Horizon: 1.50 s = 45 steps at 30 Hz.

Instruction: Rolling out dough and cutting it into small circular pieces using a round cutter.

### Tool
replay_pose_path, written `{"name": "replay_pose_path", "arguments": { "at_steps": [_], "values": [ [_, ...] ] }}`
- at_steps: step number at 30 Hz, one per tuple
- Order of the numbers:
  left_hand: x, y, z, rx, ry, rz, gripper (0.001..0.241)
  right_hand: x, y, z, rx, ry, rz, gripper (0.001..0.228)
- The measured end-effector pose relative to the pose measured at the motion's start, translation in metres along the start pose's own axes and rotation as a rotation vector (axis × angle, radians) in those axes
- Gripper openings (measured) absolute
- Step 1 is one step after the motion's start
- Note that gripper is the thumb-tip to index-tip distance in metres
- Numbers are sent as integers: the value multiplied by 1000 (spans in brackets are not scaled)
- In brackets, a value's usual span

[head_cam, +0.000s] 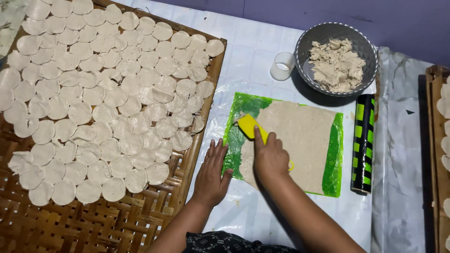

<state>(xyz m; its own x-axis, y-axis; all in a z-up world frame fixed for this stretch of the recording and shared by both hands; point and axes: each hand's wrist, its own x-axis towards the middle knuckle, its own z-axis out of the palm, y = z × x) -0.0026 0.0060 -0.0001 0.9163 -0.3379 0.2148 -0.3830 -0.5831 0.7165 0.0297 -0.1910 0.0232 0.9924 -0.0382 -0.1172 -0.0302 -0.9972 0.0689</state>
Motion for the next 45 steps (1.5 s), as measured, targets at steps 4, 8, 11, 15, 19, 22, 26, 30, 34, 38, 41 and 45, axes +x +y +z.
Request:
{"name": "replay_pose_path", "arguments": {
  "at_steps": [4, 8, 11, 15, 19, 22, 26, 30, 34, 38, 41, 45],
  "values": [
    [-1, 0, 0, -3, 7, 18, 66, -2, -14, 12, -11, -47, 17, 81],
    [0, 0, 1, -11, 11, 27, 65, -10, -9, 9, 2, -125, 20, 82],
    [-3, 0, -1, -14, 15, 22, 64, -26, -1, -10, 105, -199, 38, 76],
    [0, 1, -3, -67, 30, -1, 63, -53, 15, -28, 506, -192, 127, 59],
    [0, -2, 0, -129, 46, -23, 61, -51, 29, 21, 752, 29, 171, 65],
    [0, -1, 1, -118, 59, -12, 61, -35, 20, 15, 717, 62, 249, 65],
    [1, -3, 0, -65, 53, 7, 61, -29, 11, -16, 418, -206, 198, 72],
    [-2, -3, 2, -55, 39, 10, 60, -46, 45, -16, 611, 0, 257, 57],
    [-1, 0, 3, -56, 31, 19, 60, -69, 126, -2, 561, 240, 482, 55],
    [1, 1, 4, -25, 51, 41, 59, -99, 225, 44, 341, 476, 649, 55],
    [0, 3, 6, -3, 58, 51, 60, -118, 279, 78, 236, 463, 763, 52],
    [0, 2, 7, 24, 60, 52, 61, -131, 301, 88, 167, 378, 844, 49]
  ]
}}
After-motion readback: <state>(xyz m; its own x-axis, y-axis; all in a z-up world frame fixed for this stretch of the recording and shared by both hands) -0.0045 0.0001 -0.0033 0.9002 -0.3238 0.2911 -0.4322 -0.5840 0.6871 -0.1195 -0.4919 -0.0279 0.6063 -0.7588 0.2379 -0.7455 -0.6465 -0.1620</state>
